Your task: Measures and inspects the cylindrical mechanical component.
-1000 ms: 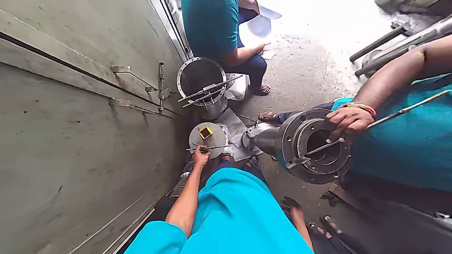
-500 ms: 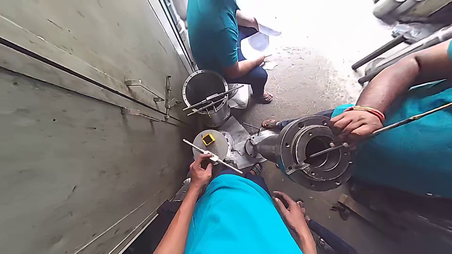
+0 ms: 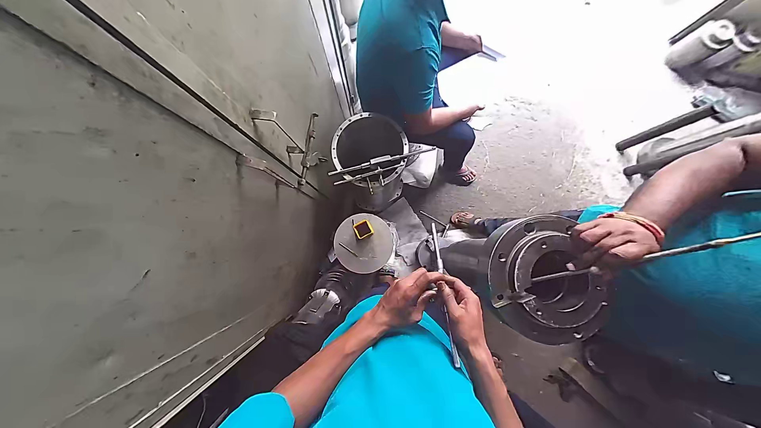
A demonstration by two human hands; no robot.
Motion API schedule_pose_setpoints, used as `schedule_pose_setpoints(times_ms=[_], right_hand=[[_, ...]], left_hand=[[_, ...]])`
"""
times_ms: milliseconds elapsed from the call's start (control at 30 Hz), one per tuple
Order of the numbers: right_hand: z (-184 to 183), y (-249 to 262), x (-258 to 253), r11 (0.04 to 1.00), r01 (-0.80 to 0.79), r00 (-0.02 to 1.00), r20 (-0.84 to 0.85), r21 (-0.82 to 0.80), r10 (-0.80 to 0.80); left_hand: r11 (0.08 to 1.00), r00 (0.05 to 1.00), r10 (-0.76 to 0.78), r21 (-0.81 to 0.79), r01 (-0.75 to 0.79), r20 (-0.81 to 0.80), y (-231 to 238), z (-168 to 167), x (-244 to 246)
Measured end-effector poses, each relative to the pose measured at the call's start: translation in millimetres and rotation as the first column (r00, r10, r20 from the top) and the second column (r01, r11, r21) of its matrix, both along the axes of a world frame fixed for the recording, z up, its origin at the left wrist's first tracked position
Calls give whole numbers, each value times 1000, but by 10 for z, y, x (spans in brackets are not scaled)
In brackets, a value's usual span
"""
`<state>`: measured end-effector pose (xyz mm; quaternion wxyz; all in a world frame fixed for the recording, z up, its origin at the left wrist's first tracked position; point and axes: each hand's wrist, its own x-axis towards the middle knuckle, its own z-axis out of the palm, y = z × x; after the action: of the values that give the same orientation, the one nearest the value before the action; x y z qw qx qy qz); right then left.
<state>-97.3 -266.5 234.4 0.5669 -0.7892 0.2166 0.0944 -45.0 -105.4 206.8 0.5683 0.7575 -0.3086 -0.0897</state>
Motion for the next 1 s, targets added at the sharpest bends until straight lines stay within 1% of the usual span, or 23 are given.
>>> schedule_pose_setpoints(times_ms=[133,200,267,367,433,500,567,633,667,700,733,800,833,867,933,967,1000], right_hand=[[-40,88,-22,990,-59,996,75,126,50],[-11,132,-15,982,-51,991,128,183,28],[34,176,-24,961,-25,986,167,274,-22],[146,151,-36,903,-18,987,151,430,-52],[218,104,-29,864,-63,991,131,500,-3],[277,36,-31,798,-115,992,115,591,58],[290,14,-47,689,-154,988,125,708,92],[265,51,-65,582,-124,992,114,804,55],[256,68,-67,573,-101,994,99,814,35],[247,75,-66,602,-91,995,96,794,24],[244,81,-67,655,-91,995,97,750,26],[256,109,-78,767,-116,993,101,631,67],[278,126,-90,804,-138,990,98,579,100],[303,140,-109,823,-167,986,96,543,137],[350,120,-80,846,-243,970,125,474,209],[371,89,-60,892,-268,962,155,364,225],[378,53,-35,952,-261,952,204,159,227]], left_hand=[[1000,999,28,-1,-28,17,130,-19,-24],[998,996,62,-12,-61,62,149,-6,-32],[997,994,79,-28,-77,71,151,-4,-41],[993,996,84,-78,-83,8,118,-35,-26],[986,993,117,-119,-117,0,120,-52,-11],[973,986,168,-158,-166,-2,110,-53,-14],[955,973,229,-187,-230,-29,87,-27,-13],[950,969,244,-192,-246,-34,75,-8,29],[955,972,232,-181,-234,-29,71,-13,48],[964,977,212,-160,-214,-27,67,-22,62],[972,982,187,-141,-190,-28,63,-25,75],[983,989,147,-109,-145,14,44,-18,116],[988,989,141,-77,-137,49,29,-9,130],[989,987,144,-55,-140,74,25,-3,132],[984,984,164,-79,-159,73,46,9,174],[983,987,154,-111,-149,35,74,31,202],[984,994,110,-138,-111,-15,117,70,246]])
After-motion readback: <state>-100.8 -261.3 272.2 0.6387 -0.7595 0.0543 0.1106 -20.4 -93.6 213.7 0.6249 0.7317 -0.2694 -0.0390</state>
